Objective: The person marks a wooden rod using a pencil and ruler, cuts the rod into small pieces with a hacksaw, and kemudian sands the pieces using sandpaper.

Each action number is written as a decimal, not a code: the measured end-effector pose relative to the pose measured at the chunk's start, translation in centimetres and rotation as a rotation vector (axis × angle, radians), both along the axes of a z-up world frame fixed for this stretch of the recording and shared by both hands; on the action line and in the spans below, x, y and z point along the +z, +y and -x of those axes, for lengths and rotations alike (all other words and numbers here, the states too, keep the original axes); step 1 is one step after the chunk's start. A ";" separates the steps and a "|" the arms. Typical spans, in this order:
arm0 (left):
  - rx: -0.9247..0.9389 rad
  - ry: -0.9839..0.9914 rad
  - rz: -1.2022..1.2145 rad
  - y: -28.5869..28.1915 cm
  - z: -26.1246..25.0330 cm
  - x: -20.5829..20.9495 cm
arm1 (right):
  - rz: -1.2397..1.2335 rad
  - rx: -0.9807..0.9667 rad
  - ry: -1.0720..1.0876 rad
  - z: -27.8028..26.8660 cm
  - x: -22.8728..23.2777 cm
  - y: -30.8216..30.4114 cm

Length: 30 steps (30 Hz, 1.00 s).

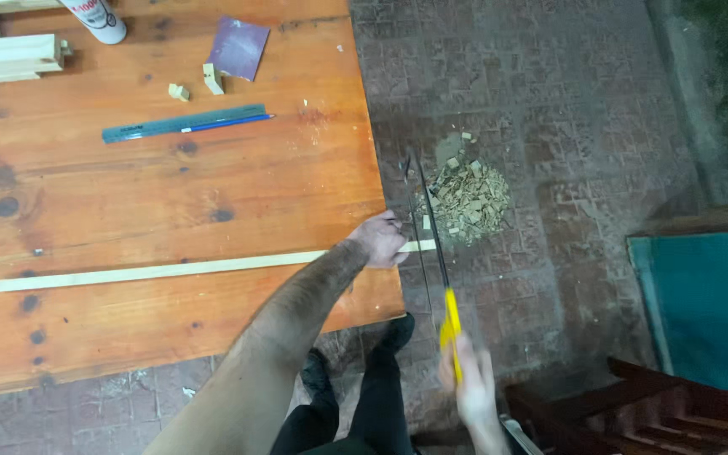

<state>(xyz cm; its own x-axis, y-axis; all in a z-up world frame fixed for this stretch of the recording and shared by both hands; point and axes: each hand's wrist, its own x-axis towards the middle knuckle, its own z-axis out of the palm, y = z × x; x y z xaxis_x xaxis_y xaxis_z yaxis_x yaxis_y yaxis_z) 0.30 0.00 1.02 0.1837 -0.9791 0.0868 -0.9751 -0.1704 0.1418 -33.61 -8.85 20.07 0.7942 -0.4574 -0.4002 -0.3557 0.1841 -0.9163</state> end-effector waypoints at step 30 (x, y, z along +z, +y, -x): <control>0.067 -0.036 0.100 -1.2 0.4 -4.3 | 0.574 -0.055 -0.059 -9.6 3.3 -1.9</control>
<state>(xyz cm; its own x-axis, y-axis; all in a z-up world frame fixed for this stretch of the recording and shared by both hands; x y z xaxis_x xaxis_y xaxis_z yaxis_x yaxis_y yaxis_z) -0.07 -1.20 -3.31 0.2434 -0.9508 0.1916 -0.9668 -0.2221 0.1261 -24.04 -10.75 23.37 0.7763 -0.6296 -0.0311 -0.3048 -0.3316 -0.8929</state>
